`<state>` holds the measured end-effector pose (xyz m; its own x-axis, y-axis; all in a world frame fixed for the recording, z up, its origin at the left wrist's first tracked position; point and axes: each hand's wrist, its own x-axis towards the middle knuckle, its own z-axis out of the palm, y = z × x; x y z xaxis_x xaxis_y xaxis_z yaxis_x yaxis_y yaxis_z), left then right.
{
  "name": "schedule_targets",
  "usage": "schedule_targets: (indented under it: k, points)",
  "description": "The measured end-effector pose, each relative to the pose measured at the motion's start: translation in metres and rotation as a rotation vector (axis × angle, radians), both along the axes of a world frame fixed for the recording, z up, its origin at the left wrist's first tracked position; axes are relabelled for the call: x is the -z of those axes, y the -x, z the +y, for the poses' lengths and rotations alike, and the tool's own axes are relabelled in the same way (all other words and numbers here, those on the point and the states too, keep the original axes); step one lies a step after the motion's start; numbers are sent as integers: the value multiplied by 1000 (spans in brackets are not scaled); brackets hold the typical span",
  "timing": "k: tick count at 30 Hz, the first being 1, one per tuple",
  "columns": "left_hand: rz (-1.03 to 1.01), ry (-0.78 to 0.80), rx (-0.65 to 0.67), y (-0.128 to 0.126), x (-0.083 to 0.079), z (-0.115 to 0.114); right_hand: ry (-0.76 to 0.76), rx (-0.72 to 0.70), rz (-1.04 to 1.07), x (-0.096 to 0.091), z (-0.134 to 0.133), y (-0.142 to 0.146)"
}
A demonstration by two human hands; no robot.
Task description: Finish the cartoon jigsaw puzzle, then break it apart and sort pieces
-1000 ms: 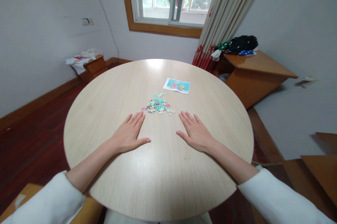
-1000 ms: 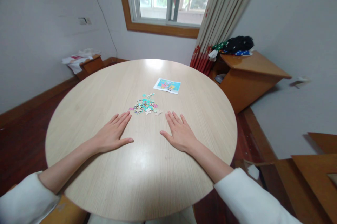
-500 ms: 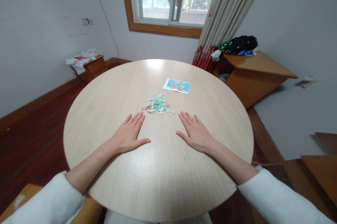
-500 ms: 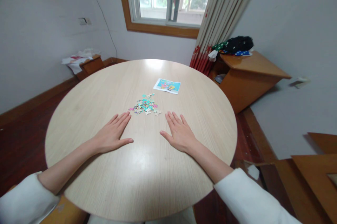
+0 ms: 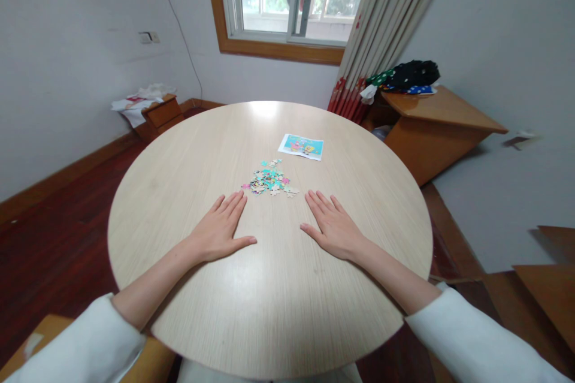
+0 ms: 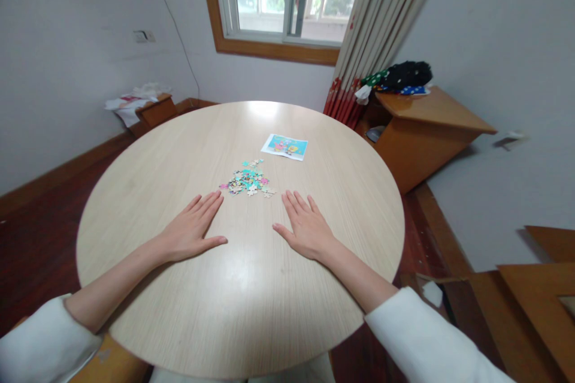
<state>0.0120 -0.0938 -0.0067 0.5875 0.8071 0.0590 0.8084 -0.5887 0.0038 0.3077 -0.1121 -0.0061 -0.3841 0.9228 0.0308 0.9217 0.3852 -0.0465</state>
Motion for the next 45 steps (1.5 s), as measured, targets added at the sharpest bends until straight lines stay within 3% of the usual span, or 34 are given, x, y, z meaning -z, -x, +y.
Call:
schedule_targets:
  k: [7,11,13,17,21,26,36,41,45]
  points:
    - [-10,-20,5,0,4,1,-32,-13,2,5,2,-1]
    - [-62,-29,23,1,-2,-2,-58,-28,43,2,-1,-2]
    - [-178,-99,37,2,-7,-6,-154,-45,119,-2,-6,-3]
    - [-533,-393,46,5,-14,-12,-431,-79,338,-8,-16,-8]
    - [-635,-568,150,4,-13,-12,-616,-170,446,-8,-18,-10]
    - [-631,-609,226,0,-14,-10,-634,-285,523,-9,-16,-7]
    - [-653,-619,178,2,-9,-7,-643,-329,601,-10,-13,-6]
    - [-743,-522,76,1,-12,-6,-619,-205,741,-9,-11,-8]
    - [-964,-386,-229,2,-14,-3,-470,102,1016,-5,-4,-14]
